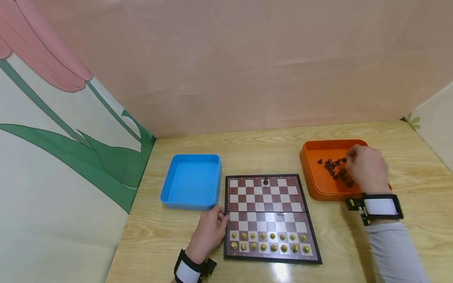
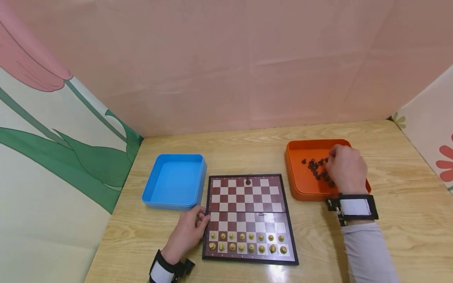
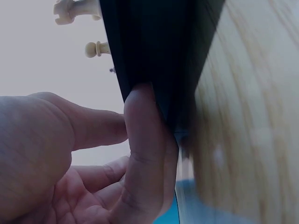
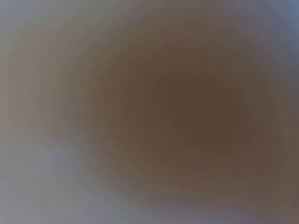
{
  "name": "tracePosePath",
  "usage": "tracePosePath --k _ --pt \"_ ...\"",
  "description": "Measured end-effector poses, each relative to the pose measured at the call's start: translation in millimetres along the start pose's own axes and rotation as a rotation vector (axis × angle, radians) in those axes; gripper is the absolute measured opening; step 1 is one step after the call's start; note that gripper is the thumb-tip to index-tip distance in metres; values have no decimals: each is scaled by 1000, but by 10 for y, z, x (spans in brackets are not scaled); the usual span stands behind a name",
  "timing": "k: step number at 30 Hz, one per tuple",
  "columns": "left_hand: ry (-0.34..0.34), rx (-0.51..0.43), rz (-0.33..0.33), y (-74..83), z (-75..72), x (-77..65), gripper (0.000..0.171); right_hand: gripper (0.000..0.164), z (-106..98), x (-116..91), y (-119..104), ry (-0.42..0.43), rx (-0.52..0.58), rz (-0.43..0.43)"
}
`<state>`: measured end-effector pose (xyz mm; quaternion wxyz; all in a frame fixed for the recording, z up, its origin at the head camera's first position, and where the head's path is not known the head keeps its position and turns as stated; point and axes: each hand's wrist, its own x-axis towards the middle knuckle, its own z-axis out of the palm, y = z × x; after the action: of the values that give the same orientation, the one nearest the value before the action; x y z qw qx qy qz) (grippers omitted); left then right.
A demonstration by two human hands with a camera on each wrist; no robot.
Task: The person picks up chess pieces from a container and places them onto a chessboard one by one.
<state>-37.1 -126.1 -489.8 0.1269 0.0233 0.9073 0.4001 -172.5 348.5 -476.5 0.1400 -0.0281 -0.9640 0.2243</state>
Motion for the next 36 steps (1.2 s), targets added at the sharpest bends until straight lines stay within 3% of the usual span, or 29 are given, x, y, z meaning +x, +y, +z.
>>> tracePosePath --k 6,10,14,20,24,29,36 --pt "-5 -8 -5 -1 -5 0 16 14 -81 -1 -195 22 7 -49" --pt "-3 -8 -11 -1 -12 -7 16 13 -152 -11 -370 40 26 -137" --pt "-2 -5 -13 8 -22 -9 15 11 -241 -41 -608 14 89 -246" --pt "-14 -2 -18 31 -49 14 16 13 -322 -129 -1034 -23 167 -338" --pt "-26 -15 -23 45 -49 32 17 12 -319 -157 -1294 -3 178 -396" --pt "-34 -25 -29 48 -20 41 16 13 -280 -206 -1546 -44 210 -415" --pt "-34 -26 -34 66 -8 35 15 13 -74 -256 -1785 -86 231 -538"
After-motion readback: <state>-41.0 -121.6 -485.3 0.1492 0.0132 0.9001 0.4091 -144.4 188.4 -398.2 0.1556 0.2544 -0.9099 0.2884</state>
